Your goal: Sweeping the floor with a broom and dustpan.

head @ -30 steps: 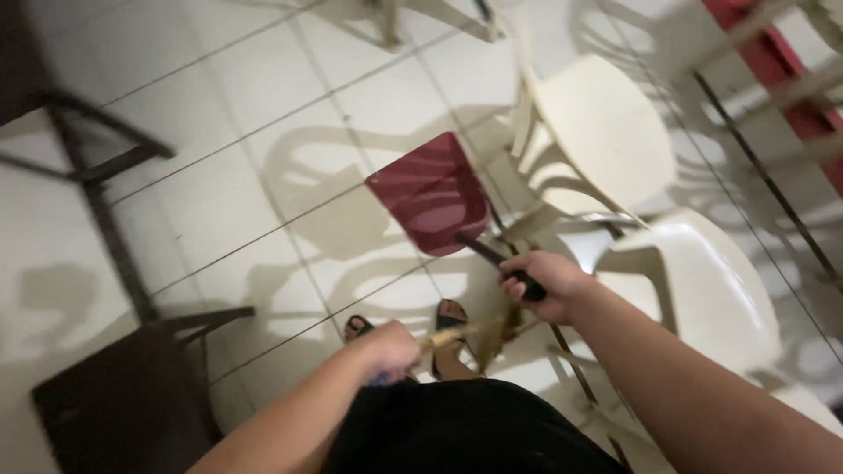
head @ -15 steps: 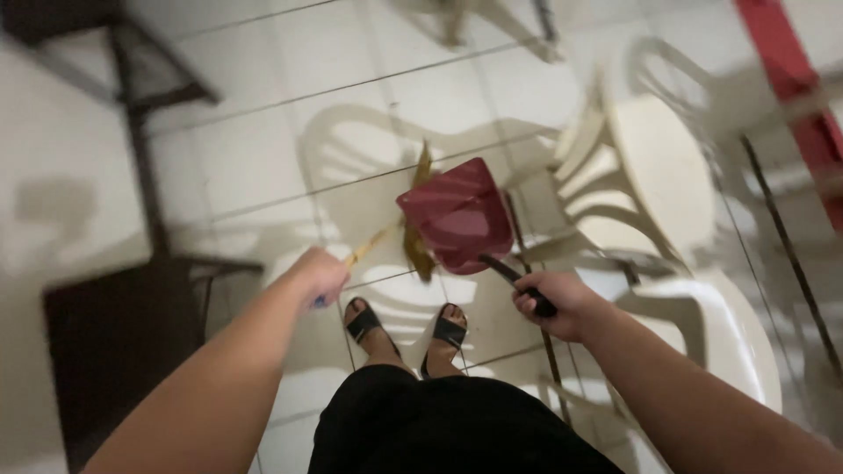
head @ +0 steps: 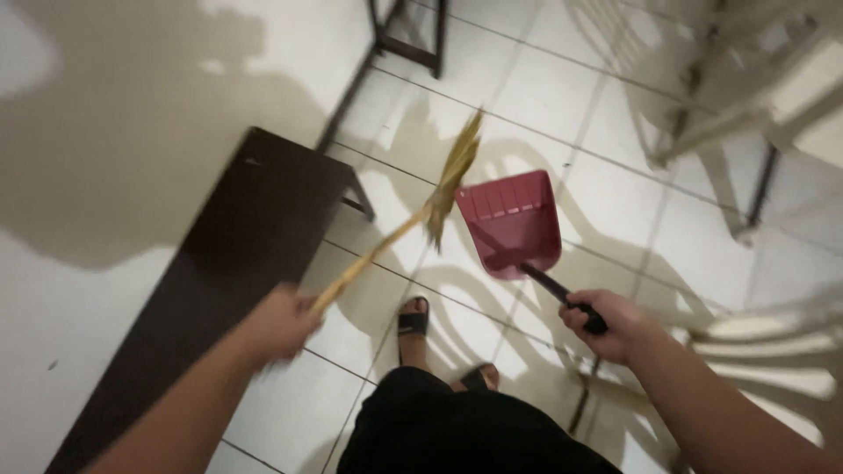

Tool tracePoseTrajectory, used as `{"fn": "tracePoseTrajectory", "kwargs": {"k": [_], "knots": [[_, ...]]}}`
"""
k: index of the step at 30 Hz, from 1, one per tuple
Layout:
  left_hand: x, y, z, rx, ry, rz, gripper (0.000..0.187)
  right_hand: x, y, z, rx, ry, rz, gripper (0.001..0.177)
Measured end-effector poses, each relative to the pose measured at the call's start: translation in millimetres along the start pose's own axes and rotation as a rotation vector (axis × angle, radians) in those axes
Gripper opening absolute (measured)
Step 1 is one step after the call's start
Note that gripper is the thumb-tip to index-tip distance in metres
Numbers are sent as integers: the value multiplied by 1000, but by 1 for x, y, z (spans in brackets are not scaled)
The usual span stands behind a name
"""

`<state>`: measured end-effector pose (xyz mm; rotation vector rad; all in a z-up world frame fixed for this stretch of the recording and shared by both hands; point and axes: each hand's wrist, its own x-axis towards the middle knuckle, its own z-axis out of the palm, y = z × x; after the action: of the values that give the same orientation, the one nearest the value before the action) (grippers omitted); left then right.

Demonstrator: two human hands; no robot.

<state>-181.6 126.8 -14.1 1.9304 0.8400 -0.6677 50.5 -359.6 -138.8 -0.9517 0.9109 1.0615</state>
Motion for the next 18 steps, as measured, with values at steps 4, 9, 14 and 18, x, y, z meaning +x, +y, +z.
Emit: {"fn": "tracePoseTrajectory", "kwargs": {"k": [4, 9, 14, 18], "knots": [[-84, -85, 0, -147, -7, -375, 38, 5, -3, 59, -161, 46, 46, 16], [-75, -348, 79, -54, -29, -681, 40, 35, 8, 108, -286, 35, 129, 18], [-71, -423, 143, 92, -113, -888, 42, 42, 19, 148, -373, -10, 247, 20], [-37, -407, 158, -732, 147, -934, 45, 42, 19, 149, -384, -38, 270, 18]]}}
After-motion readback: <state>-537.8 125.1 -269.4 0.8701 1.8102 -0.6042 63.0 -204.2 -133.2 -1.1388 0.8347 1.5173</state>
